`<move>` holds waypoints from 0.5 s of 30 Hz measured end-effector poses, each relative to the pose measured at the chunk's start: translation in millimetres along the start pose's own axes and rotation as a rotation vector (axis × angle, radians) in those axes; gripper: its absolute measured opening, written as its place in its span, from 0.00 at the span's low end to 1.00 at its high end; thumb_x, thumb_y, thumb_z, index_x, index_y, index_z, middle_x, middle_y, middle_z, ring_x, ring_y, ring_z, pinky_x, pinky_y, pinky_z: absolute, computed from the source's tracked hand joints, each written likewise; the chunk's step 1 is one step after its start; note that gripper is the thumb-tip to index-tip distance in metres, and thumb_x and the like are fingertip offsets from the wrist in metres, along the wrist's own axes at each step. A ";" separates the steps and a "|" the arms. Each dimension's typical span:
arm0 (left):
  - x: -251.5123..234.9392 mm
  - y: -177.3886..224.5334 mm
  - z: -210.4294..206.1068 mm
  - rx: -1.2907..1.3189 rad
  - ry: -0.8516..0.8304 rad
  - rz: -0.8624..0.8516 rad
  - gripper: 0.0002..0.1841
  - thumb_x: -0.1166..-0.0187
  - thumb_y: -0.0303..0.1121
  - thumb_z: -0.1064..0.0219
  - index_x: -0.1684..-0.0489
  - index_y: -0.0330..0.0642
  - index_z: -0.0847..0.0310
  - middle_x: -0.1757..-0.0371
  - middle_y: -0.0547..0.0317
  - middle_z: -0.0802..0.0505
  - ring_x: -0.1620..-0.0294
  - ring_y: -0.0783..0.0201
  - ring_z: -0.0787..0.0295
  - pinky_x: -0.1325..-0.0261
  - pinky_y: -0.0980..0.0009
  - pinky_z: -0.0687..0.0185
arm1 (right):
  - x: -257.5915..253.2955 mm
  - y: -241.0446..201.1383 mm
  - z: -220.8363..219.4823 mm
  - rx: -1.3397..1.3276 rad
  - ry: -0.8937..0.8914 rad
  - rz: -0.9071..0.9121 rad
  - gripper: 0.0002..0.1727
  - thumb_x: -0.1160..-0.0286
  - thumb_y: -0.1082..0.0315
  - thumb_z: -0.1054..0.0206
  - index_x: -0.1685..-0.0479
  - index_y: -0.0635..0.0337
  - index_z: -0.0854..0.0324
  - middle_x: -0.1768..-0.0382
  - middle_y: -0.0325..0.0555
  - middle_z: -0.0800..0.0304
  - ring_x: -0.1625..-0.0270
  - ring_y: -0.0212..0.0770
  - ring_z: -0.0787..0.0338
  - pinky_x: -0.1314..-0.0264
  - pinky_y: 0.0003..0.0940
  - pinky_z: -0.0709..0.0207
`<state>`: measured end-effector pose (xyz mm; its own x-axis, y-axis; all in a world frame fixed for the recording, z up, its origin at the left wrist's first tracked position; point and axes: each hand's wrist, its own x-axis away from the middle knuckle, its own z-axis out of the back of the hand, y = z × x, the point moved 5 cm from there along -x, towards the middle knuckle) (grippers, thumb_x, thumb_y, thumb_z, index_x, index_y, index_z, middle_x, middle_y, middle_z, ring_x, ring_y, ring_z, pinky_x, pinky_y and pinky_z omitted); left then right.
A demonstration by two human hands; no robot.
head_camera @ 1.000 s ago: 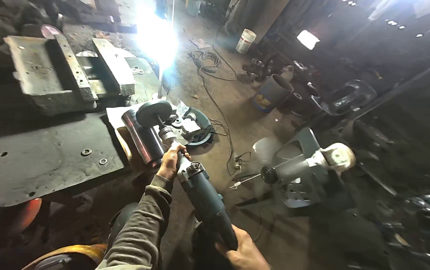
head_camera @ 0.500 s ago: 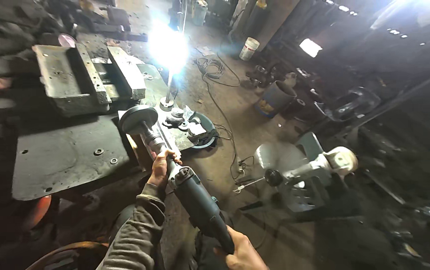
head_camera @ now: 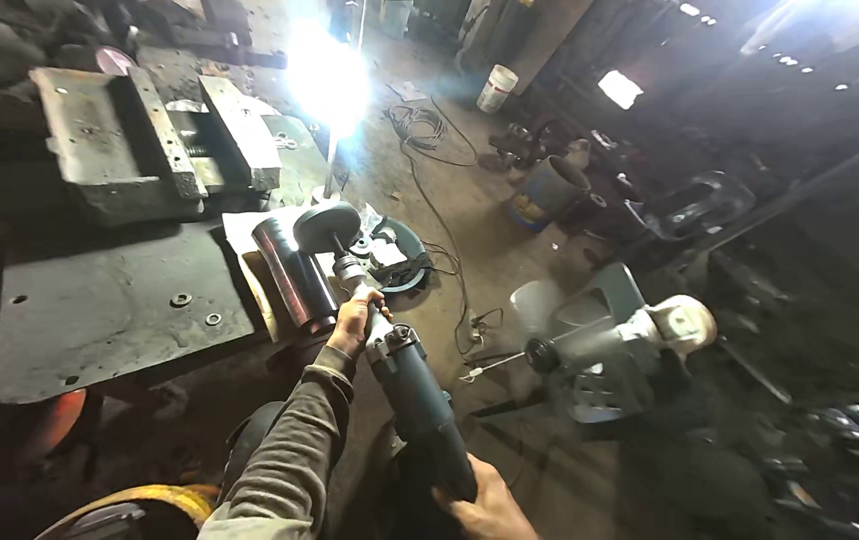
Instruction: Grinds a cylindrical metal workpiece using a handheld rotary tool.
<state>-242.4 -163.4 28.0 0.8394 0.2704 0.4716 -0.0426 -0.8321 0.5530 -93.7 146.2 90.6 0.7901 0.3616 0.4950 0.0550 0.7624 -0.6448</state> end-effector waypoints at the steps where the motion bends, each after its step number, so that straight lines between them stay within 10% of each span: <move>1: -1.4 -0.8 0.6 -0.002 0.008 0.005 0.06 0.18 0.30 0.41 0.66 0.39 0.25 0.78 0.54 0.17 0.81 0.59 0.16 0.73 0.61 0.12 | 0.0 0.0 -0.8 -0.015 0.001 -0.004 0.30 0.40 0.54 0.16 0.38 0.59 0.14 0.53 0.46 0.03 0.49 0.39 0.04 0.37 0.47 0.11; 15: 37.9 29.1 24.2 -0.025 -0.126 -0.107 0.13 0.14 0.34 0.49 0.73 0.47 0.27 0.79 0.62 0.20 0.79 0.63 0.20 0.68 0.64 0.15 | 15.0 -15.9 -12.8 0.144 -0.020 0.043 0.32 0.37 0.53 0.19 0.32 0.57 0.17 0.51 0.46 0.03 0.46 0.41 0.05 0.35 0.50 0.14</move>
<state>-198.7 -189.1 45.3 0.9013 0.2927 0.3194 0.0391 -0.7892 0.6129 -74.9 132.6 100.8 0.7777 0.4046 0.4811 -0.0673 0.8145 -0.5763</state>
